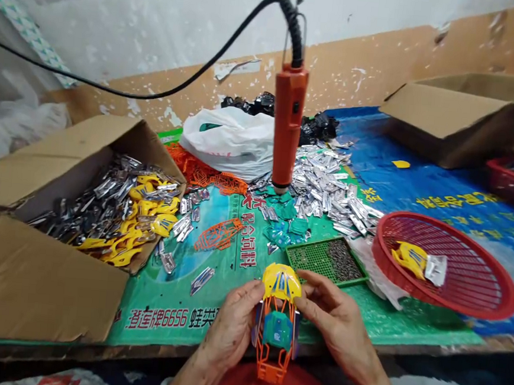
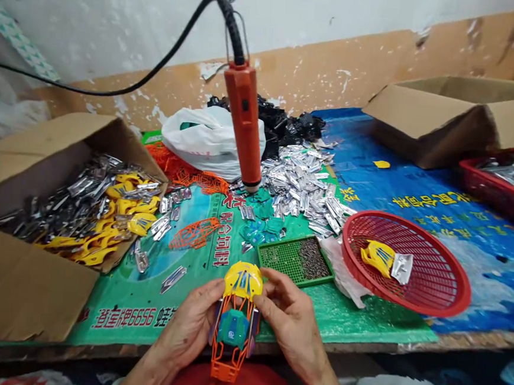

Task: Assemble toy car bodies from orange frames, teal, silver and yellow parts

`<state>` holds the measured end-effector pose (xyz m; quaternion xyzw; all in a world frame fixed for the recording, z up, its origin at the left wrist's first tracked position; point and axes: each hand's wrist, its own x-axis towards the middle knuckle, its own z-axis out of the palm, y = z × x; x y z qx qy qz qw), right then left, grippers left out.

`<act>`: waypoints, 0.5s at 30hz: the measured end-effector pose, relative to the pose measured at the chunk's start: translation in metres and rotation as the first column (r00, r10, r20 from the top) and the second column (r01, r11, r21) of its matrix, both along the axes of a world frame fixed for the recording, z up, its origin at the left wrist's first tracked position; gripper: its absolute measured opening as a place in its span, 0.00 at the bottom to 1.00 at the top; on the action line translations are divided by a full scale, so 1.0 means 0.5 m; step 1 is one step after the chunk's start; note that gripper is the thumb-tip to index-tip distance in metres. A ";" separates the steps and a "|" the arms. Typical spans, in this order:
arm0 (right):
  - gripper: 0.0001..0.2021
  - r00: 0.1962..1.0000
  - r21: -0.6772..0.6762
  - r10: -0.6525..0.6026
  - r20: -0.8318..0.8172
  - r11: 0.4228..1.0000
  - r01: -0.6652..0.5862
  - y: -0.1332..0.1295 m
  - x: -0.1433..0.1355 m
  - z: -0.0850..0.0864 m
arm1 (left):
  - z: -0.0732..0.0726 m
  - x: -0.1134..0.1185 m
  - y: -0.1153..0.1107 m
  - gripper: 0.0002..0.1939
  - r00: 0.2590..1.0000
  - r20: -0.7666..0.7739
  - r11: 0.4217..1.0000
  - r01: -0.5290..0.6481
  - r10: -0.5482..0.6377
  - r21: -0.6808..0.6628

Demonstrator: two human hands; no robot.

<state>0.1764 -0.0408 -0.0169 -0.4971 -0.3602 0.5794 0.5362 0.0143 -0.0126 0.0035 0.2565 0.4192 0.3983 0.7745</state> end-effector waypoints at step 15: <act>0.20 0.997 0.012 -0.042 0.061 0.999 0.042 0.017 -0.049 0.003 | -0.006 -0.038 0.000 0.21 0.987 0.056 0.984 -0.146 0.152 -0.107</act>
